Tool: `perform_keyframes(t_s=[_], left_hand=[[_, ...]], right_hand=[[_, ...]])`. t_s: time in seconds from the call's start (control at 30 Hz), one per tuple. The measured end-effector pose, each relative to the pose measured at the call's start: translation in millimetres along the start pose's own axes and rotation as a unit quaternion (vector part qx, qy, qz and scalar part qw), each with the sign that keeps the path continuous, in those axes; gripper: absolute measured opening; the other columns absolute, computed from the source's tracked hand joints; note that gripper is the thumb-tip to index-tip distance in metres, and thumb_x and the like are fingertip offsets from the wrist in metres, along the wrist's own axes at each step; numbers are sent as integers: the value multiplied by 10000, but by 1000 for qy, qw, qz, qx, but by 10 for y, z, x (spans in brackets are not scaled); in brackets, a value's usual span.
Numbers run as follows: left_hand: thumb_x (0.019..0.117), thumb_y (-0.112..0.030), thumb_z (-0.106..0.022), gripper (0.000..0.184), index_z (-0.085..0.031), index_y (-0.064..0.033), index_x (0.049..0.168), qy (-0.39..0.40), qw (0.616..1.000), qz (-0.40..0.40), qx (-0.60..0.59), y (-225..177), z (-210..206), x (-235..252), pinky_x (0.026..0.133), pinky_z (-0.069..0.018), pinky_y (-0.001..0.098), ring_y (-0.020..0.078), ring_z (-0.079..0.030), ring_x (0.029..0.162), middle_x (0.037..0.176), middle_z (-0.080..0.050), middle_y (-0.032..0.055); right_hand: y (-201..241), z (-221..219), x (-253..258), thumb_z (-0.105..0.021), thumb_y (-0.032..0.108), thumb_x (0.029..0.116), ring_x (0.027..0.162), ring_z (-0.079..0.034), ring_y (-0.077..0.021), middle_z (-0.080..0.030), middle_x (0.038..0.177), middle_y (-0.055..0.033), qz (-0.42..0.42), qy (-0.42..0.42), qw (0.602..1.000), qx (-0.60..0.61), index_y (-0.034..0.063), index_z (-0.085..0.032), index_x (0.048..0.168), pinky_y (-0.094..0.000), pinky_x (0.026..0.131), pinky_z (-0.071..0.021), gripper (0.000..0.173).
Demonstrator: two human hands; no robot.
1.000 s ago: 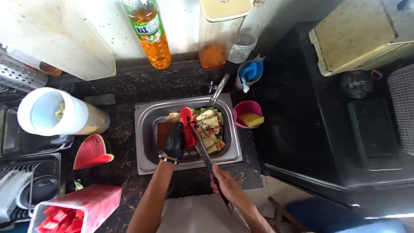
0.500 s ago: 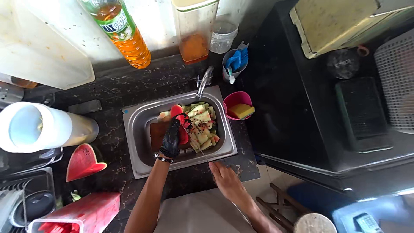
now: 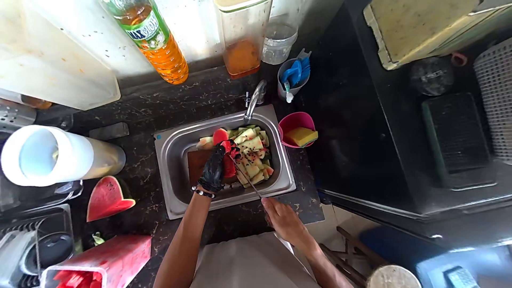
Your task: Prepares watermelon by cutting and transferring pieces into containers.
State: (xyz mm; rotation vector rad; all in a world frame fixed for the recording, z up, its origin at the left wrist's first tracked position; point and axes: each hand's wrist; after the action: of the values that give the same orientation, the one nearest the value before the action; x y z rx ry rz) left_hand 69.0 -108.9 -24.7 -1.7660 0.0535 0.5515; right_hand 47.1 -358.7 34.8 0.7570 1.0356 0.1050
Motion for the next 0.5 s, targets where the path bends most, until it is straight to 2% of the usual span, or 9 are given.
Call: perform_keyframes(t_s=[0.03, 0.07, 0.13, 0.2, 0.3, 0.37, 0.4, 0.47, 0.5], left_hand=[[1115, -367, -354, 375, -573, -181, 1355, -9, 998, 14, -60, 8, -24, 26, 761, -584, 285, 85, -670, 894, 1100, -693, 3], [1114, -369, -353, 364, -588, -179, 1316, -7, 993, 30, -110, 18, -32, 48, 733, -589, 282, 91, -678, 868, 1056, -702, 2], [1111, -385, -350, 363, -604, -171, 1257, 4, 985, 59, -165, 57, -21, 89, 689, -584, 282, 101, -676, 819, 986, -699, 8], [1115, -379, -329, 377, -612, -157, 1229, 14, 982, 81, -168, 96, -26, 113, 650, -579, 274, 110, -672, 774, 942, -698, 16], [1125, -320, -308, 362, -588, -113, 1223, 17, 979, 111, -168, 161, -76, 165, 711, -583, 299, 127, -672, 830, 966, -691, 35], [1119, -316, -308, 376, -602, -107, 1223, 44, 970, 136, -197, 160, -114, 199, 724, -590, 311, 143, -686, 848, 985, -707, 52], [1117, -317, -311, 351, -604, -131, 1171, 48, 970, 147, -189, 144, -162, 207, 685, -584, 283, 113, -680, 798, 929, -701, 21], [1120, -315, -341, 331, -603, -122, 1178, 43, 978, 173, -110, 206, -261, 255, 644, -569, 263, 85, -651, 744, 892, -678, 0], [1115, -318, -377, 328, -611, -96, 1175, 28, 980, 195, -19, 297, -340, 303, 602, -537, 265, 85, -606, 692, 859, -644, 6]], right_hand=[[-55, -31, 28, -237, 473, 1116, 576, -537, -144, -519, 679, -11, -3, 36, 994, 103, 71, -602, 984, -321, 561, -482, 559], [-76, -57, 36, -226, 454, 1123, 523, -504, -94, -495, 648, 19, -22, 76, 971, 225, 80, -567, 971, -252, 503, -460, 528], [-88, -67, 41, -206, 484, 1116, 489, -497, -82, -490, 637, 16, -83, 125, 902, 406, 81, -536, 989, -219, 457, -454, 536], [-116, -56, 61, -199, 521, 1106, 473, -494, -87, -489, 628, 9, -119, 108, 868, 469, 80, -529, 989, -220, 438, -452, 562], [-207, -7, 103, -206, 499, 1111, 454, -476, -95, -467, 604, 6, -125, 14, 883, 452, 69, -513, 958, -228, 422, -442, 550], [-319, 55, 121, -223, 465, 1122, 458, -471, -98, -466, 602, 8, -95, -35, 922, 373, 57, -527, 940, -239, 433, -439, 541], [-381, 91, 126, -231, 464, 1124, 475, -475, -102, -472, 618, 10, -76, -47, 945, 315, 59, -543, 945, -253, 453, -444, 542], [-490, 147, 139, -236, 490, 1117, 526, -502, -125, -495, 663, 0, -55, -57, 977, 198, 71, -576, 958, -299, 509, -467, 563], [-527, 160, 147, -237, 517, 1109, 563, -532, -158, -522, 692, -25, -61, -66, 986, 143, 66, -604, 976, -348, 550, -490, 596]])
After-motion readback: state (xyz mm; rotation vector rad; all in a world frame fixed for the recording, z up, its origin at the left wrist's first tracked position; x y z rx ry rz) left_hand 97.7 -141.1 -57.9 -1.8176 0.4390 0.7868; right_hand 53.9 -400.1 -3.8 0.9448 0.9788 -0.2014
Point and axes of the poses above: each hand's wrist, its own x-axis towards the middle knuckle, its own z-axis out of the back of the hand, y = z × x
